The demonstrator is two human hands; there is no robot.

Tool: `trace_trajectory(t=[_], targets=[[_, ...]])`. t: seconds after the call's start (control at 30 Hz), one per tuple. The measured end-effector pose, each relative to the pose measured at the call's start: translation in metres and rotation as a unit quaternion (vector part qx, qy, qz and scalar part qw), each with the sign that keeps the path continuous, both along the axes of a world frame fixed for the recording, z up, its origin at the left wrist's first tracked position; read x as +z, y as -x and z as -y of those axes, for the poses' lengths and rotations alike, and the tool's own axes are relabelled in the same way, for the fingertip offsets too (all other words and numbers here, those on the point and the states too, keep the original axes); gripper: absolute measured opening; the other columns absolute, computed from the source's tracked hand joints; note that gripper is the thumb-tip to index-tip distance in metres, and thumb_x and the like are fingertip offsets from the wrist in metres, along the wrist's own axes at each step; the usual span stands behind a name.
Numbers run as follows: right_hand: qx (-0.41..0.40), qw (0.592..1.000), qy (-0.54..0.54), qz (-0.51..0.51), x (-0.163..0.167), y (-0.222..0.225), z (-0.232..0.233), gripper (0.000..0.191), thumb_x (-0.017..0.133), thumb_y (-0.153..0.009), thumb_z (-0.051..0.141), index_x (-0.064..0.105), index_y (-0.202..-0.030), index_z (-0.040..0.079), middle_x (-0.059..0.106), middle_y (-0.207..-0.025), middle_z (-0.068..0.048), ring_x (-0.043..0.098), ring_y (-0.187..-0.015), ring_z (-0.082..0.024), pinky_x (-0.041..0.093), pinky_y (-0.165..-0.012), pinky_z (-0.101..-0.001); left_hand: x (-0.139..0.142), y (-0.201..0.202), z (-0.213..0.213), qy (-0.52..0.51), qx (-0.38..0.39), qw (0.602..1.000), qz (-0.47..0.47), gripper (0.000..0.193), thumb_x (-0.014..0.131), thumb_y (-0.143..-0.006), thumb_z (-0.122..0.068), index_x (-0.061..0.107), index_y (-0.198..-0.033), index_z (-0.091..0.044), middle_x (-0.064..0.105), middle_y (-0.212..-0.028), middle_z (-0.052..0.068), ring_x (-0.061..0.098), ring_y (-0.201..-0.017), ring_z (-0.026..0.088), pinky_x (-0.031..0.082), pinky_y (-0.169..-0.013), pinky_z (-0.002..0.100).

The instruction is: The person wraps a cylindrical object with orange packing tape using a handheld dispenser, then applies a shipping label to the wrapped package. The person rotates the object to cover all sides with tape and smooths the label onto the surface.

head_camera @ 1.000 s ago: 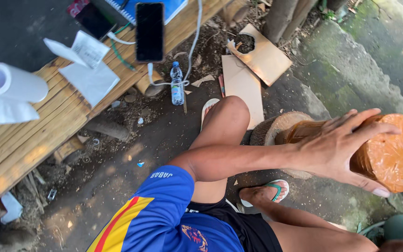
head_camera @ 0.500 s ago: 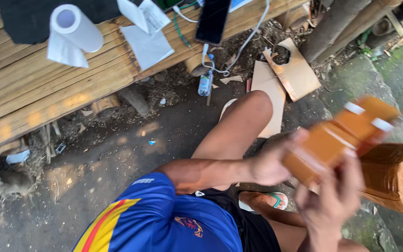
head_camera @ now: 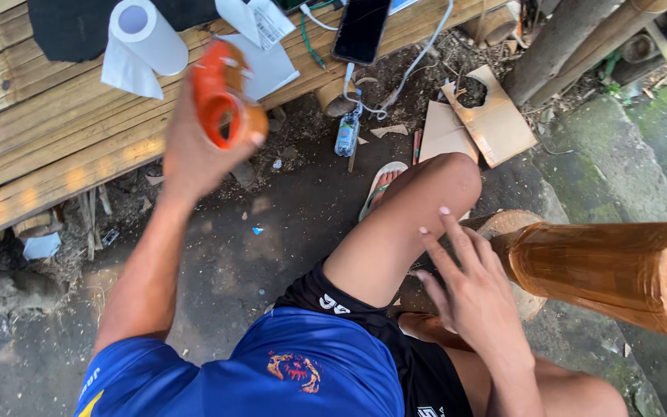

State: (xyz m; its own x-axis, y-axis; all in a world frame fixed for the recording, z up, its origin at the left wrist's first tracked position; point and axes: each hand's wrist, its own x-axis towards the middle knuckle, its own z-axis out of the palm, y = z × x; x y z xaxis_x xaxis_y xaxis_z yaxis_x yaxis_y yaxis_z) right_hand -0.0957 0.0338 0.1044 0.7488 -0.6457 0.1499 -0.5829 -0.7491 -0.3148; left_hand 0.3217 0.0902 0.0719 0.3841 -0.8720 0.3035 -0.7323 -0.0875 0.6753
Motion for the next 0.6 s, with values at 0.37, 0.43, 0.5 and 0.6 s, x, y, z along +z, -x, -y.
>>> trace_trajectory(t=[0.37, 0.43, 0.5, 0.6], targets=[[-0.108, 0.993, -0.050, 0.016, -0.012, 0.075, -0.023, 0.055, 0.076, -0.077, 0.020, 0.064, -0.130, 0.011, 0.055, -0.145, -0.013, 0.061, -0.118, -0.039, 0.049, -0.099, -0.0474, 0.001, -0.050, 0.035, -0.039, 0.134, 0.941, 0.308, 0.100, 0.091, -0.088, -0.055, 0.042, -0.157, -0.001, 0.041, -0.149, 0.028, 0.039, -0.136, 0.049, 0.036, -0.110, 0.060], [-0.119, 0.992, -0.035, 0.019, -0.005, 0.085, -0.025, 0.054, 0.076, -0.076, 0.017, 0.065, -0.128, 0.009, 0.058, -0.143, -0.012, 0.062, -0.118, -0.039, 0.049, -0.104, -0.0480, -0.008, -0.073, 0.059, -0.026, 0.047, 0.943, 0.328, 0.082, 0.082, -0.085, -0.028, 0.047, -0.155, -0.006, 0.040, -0.153, 0.025, 0.035, -0.145, 0.048, 0.034, -0.115, 0.059], [-0.161, 0.986, -0.045, 0.027, 0.007, 0.095, -0.026, 0.050, 0.077, -0.077, 0.014, 0.067, -0.126, 0.008, 0.060, -0.142, -0.013, 0.064, -0.114, -0.036, 0.052, -0.098, -0.0447, -0.026, -0.098, 0.104, -0.032, -0.033, 0.936, 0.349, 0.075, 0.075, -0.081, -0.007, 0.053, -0.152, -0.012, 0.039, -0.157, 0.022, 0.033, -0.150, 0.045, 0.032, -0.121, 0.058], [-0.219, 0.972, -0.033, 0.075, 0.031, 0.112, -0.030, 0.046, 0.077, -0.080, 0.010, 0.068, -0.124, 0.006, 0.062, -0.142, -0.014, 0.066, -0.113, -0.032, 0.053, -0.097, -0.0399, -0.045, -0.139, 0.150, -0.062, -0.081, 0.908, 0.405, 0.064, 0.076, -0.078, -0.003, 0.062, -0.140, -0.009, 0.042, -0.159, 0.020, 0.035, -0.149, 0.043, 0.033, -0.122, 0.056]])
